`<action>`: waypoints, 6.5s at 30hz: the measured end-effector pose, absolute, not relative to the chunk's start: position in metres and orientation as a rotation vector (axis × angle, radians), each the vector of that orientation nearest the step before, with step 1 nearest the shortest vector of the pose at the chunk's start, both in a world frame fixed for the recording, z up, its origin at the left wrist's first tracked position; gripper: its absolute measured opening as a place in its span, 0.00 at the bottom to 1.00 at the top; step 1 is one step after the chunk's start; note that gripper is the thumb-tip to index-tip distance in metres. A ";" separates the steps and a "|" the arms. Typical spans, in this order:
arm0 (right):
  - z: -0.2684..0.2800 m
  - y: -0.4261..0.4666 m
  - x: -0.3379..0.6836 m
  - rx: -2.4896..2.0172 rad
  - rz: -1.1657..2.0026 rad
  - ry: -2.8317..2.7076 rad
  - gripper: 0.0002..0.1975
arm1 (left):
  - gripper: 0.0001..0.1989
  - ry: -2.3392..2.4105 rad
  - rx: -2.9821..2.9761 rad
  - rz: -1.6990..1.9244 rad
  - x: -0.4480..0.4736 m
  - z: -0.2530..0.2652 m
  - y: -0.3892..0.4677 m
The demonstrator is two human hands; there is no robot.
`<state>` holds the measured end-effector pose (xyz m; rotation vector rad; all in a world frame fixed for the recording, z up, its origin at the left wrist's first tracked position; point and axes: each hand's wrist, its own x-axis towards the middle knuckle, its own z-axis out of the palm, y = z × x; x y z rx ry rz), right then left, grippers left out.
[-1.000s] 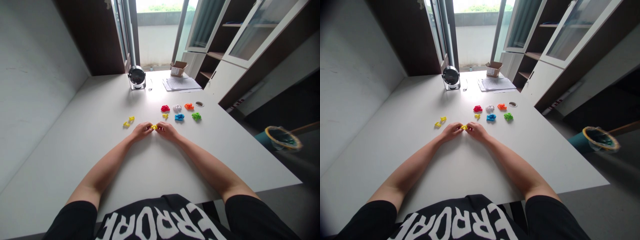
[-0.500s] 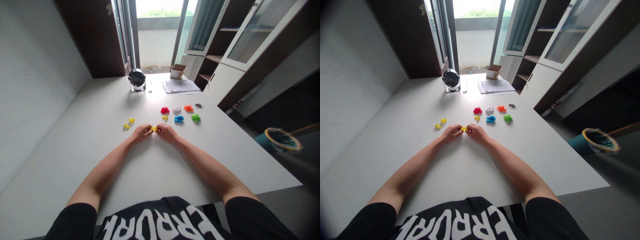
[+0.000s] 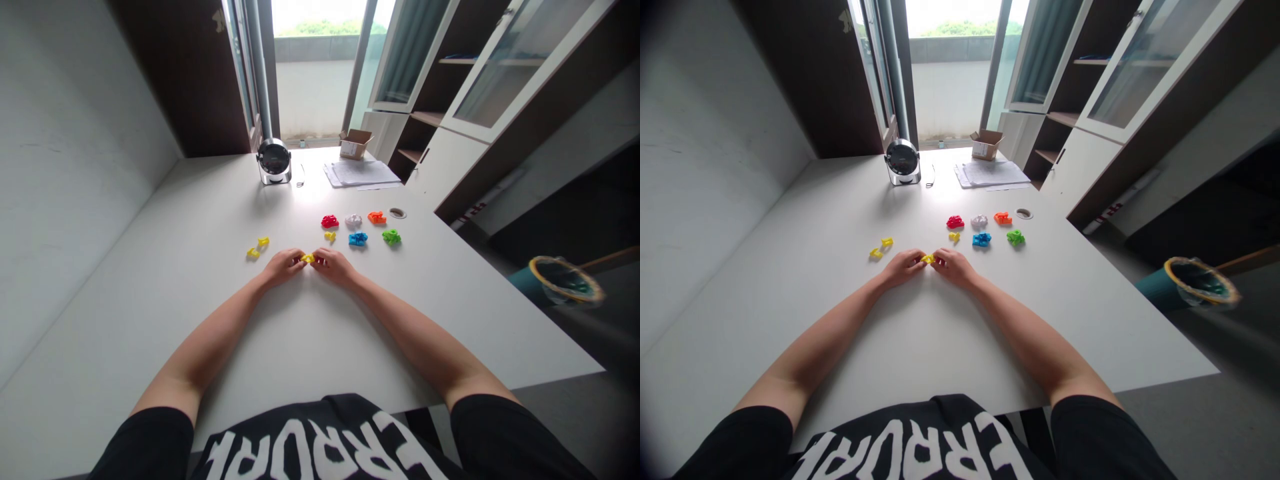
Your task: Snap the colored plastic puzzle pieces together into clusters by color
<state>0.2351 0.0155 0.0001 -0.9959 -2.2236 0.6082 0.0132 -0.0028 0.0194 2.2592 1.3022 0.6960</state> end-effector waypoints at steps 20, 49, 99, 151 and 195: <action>-0.003 0.017 0.235 -0.972 0.611 -2.213 0.04 | 0.10 1.291 2.280 0.707 0.013 0.019 -0.003; -0.003 0.017 0.235 -0.991 0.602 -2.222 0.05 | 0.10 1.289 2.275 0.712 0.013 0.017 -0.002; 0.000 0.016 0.235 -0.985 0.613 -2.222 0.05 | 0.11 1.299 2.270 0.703 0.014 0.017 -0.002; -0.001 0.016 0.235 -0.983 0.588 -2.231 0.04 | 0.10 1.270 2.286 0.712 0.012 0.017 -0.002; -0.002 0.016 0.235 -0.985 0.606 -2.228 0.04 | 0.10 1.297 2.287 0.698 0.013 0.017 -0.002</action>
